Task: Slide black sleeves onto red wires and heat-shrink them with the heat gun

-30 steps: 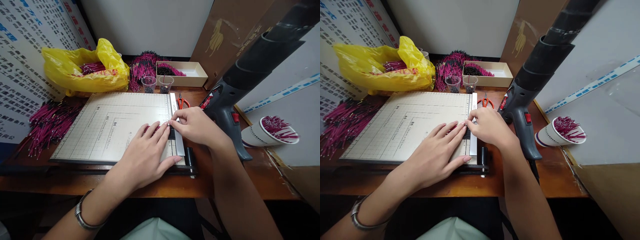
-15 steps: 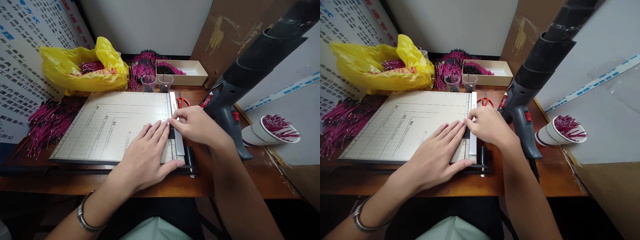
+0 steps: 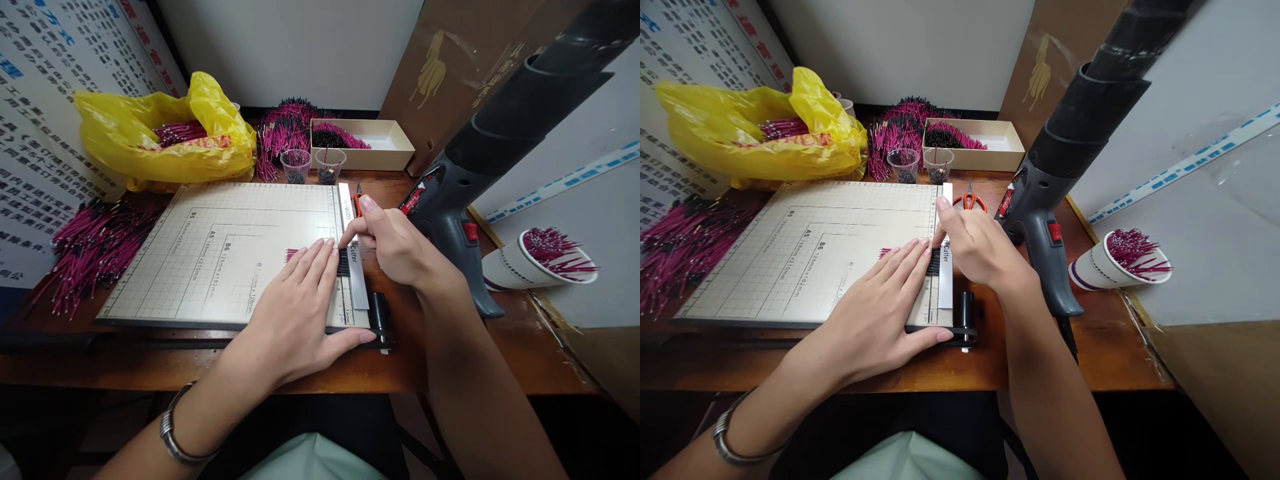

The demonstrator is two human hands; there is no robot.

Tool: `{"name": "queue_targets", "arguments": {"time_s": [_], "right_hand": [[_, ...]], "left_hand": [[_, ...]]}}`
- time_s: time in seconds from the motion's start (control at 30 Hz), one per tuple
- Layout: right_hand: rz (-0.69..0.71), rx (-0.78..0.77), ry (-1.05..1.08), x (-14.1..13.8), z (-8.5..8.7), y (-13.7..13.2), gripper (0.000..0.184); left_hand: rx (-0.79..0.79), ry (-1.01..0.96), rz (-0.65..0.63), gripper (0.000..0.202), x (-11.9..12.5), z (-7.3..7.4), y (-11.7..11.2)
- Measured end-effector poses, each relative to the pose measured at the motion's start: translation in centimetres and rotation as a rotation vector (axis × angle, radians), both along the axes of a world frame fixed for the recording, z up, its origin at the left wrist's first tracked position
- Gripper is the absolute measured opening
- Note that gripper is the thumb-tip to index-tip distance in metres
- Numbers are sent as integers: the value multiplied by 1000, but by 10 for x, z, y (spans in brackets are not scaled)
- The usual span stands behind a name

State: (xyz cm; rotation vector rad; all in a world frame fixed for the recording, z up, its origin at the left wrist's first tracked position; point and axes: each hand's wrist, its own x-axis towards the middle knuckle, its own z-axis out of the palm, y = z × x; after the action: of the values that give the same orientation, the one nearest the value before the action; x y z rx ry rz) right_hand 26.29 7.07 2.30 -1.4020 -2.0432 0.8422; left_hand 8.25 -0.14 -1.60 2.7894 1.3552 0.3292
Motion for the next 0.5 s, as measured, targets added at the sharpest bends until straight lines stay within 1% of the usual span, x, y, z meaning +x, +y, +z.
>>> {"name": "queue_targets", "arguments": {"time_s": [0.17, 0.27, 0.4, 0.5], "right_hand": [[-7, 2, -82, -2, 2, 0, 66], [-12, 6, -115, -4, 3, 1, 61], [-19, -10, -147, -3, 1, 2, 55], [0, 10, -190, -2, 1, 3, 49]], "left_hand": [[6, 39, 44, 112, 8, -2, -4], [-9, 56, 56, 112, 9, 0, -5], [12, 40, 40, 111, 7, 1, -4], [27, 39, 25, 112, 6, 1, -4]]}}
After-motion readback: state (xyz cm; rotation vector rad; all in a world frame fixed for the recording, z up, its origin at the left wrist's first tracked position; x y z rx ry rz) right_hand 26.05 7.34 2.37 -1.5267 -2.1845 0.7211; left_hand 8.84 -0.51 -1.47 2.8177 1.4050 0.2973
